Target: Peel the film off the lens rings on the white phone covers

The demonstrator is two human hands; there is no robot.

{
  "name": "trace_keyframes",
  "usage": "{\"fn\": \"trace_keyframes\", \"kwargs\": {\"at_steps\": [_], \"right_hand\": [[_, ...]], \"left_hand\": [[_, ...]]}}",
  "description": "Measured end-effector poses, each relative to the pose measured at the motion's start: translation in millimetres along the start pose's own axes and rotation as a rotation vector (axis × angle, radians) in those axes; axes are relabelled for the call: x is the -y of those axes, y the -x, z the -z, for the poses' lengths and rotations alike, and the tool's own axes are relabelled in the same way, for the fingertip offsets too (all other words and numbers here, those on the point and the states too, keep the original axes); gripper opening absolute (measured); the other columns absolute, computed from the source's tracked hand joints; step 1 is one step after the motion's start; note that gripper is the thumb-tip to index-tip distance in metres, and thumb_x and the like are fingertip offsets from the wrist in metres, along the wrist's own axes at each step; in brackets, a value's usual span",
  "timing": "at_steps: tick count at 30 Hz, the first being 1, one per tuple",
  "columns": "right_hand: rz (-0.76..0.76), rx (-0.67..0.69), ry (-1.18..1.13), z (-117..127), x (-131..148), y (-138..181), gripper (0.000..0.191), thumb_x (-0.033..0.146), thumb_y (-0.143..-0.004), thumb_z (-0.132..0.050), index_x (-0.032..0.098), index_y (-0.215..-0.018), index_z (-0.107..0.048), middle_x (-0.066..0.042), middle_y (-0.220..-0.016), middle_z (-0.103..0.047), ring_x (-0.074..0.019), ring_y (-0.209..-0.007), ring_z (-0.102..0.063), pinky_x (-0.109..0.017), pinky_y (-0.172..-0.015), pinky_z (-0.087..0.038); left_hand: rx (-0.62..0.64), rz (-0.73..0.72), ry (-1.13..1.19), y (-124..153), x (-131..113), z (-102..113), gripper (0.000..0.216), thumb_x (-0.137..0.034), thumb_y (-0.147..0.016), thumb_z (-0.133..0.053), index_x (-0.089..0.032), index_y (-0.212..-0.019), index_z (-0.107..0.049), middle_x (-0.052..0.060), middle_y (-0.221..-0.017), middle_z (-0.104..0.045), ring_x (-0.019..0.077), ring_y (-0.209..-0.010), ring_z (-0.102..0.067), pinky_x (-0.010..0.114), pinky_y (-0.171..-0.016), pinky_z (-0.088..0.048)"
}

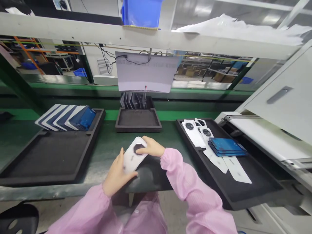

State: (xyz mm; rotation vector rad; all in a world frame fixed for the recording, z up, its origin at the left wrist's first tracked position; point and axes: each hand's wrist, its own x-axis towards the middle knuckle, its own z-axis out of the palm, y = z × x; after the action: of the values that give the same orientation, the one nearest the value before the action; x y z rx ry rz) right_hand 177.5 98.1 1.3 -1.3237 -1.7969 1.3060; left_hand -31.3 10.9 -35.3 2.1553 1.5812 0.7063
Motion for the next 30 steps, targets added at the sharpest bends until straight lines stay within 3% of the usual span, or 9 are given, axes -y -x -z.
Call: {"fn": "trace_keyframes", "kwargs": {"at_steps": [1,3,6,9,14,16,21,24,30], "right_hand": [[0.051,-0.043,-0.019,-2.5,-4.7,9.4,0.046,0.039,-0.055,-0.077,0.018,-0.088,-0.053,0.0,-0.081,-0.06,-0.0172,-0.076,-0.058,-0.028,-0.068,-0.047],[0.128,-0.144,-0.06,-9.8,-17.0,26.0,0.054,0.044,-0.058,-0.074,0.02,-0.099,-0.047,-0.001,-0.09,-0.058,-0.0184,-0.084,-0.058,-0.03,-0.076,-0.047],[0.186,-0.286,-0.089,-22.2,-36.0,41.0,0.057,0.047,-0.064,-0.07,0.022,-0.105,-0.039,-0.005,-0.101,-0.055,-0.0198,-0.092,-0.057,-0.034,-0.084,-0.045],[0.218,-0.305,-0.074,-29.0,-46.3,44.1,0.052,0.038,-0.063,-0.072,0.022,-0.102,-0.042,-0.006,-0.102,-0.056,-0.0208,-0.095,-0.057,-0.036,-0.088,-0.043],[0.236,-0.245,-0.083,-34.5,-47.1,38.7,0.075,0.029,-0.053,-0.08,0.022,-0.115,-0.037,-0.006,-0.107,-0.059,-0.02,-0.103,-0.057,-0.034,-0.094,-0.041],[0.203,-0.269,-0.086,-38.2,-47.4,36.4,0.075,0.03,-0.055,-0.079,0.023,-0.116,-0.036,-0.006,-0.11,-0.057,-0.0198,-0.102,-0.057,-0.034,-0.093,-0.042],[0.138,-0.248,-0.052,-37.5,-49.8,38.4,0.055,0.035,-0.057,-0.078,0.022,-0.099,-0.045,-0.001,-0.092,-0.059,-0.0203,-0.086,-0.06,-0.034,-0.081,-0.047],[0.152,-0.176,-0.005,-32.4,-54.0,41.4,0.055,0.035,-0.056,-0.079,0.022,-0.099,-0.046,-0.002,-0.092,-0.062,-0.0215,-0.085,-0.061,-0.035,-0.08,-0.047],[0.152,-0.169,0.061,-34.1,-57.6,43.4,0.048,0.039,-0.059,-0.077,0.023,-0.09,-0.044,0.0,-0.075,-0.061,-0.0205,-0.069,-0.06,-0.034,-0.066,-0.049]], "left_hand": [[0.001,0.001,-0.005,-5.2,-3.6,8.4,0.091,-0.036,-0.075,-0.064,-0.016,-0.145,-0.009,0.017,-0.129,-0.052,0.0307,-0.115,-0.053,0.044,-0.091,-0.046],[-0.037,-0.088,-0.092,-15.9,-10.0,23.8,0.057,-0.034,-0.083,-0.056,-0.018,-0.134,-0.039,0.012,-0.113,-0.062,0.0277,-0.1,-0.061,0.041,-0.084,-0.049],[-0.026,-0.154,-0.093,-27.4,-13.8,35.2,0.04,-0.027,-0.082,-0.057,-0.022,-0.122,-0.054,0.007,-0.104,-0.065,0.026,-0.097,-0.06,0.041,-0.087,-0.046],[-0.018,-0.174,-0.061,-29.1,-9.3,31.5,0.039,-0.022,-0.079,-0.06,-0.024,-0.118,-0.057,0.006,-0.1,-0.065,0.0263,-0.096,-0.058,0.044,-0.09,-0.044],[-0.132,-0.113,0.069,-25.5,5.8,19.1,0.048,-0.028,-0.08,-0.059,-0.022,-0.126,-0.047,0.01,-0.124,-0.05,0.0253,-0.117,-0.048,0.043,-0.097,-0.042],[-0.154,-0.076,0.136,-26.5,9.6,17.6,0.055,-0.028,-0.078,-0.062,-0.023,-0.129,-0.042,0.01,-0.126,-0.047,0.0235,-0.117,-0.049,0.041,-0.097,-0.043],[-0.072,-0.054,0.227,-23.5,11.1,23.0,0.039,-0.024,-0.076,-0.063,-0.021,-0.114,-0.055,0.005,-0.103,-0.064,0.0182,-0.097,-0.062,0.035,-0.091,-0.048],[-0.054,-0.045,0.232,-15.8,9.3,22.7,0.035,-0.021,-0.075,-0.064,-0.02,-0.109,-0.059,0.005,-0.103,-0.067,0.0182,-0.098,-0.062,0.032,-0.088,-0.049],[-0.029,-0.024,0.185,-12.1,3.1,22.7,0.025,-0.02,-0.076,-0.063,-0.02,-0.101,-0.063,0.004,-0.099,-0.069,0.0175,-0.094,-0.064,0.029,-0.086,-0.049]]}}
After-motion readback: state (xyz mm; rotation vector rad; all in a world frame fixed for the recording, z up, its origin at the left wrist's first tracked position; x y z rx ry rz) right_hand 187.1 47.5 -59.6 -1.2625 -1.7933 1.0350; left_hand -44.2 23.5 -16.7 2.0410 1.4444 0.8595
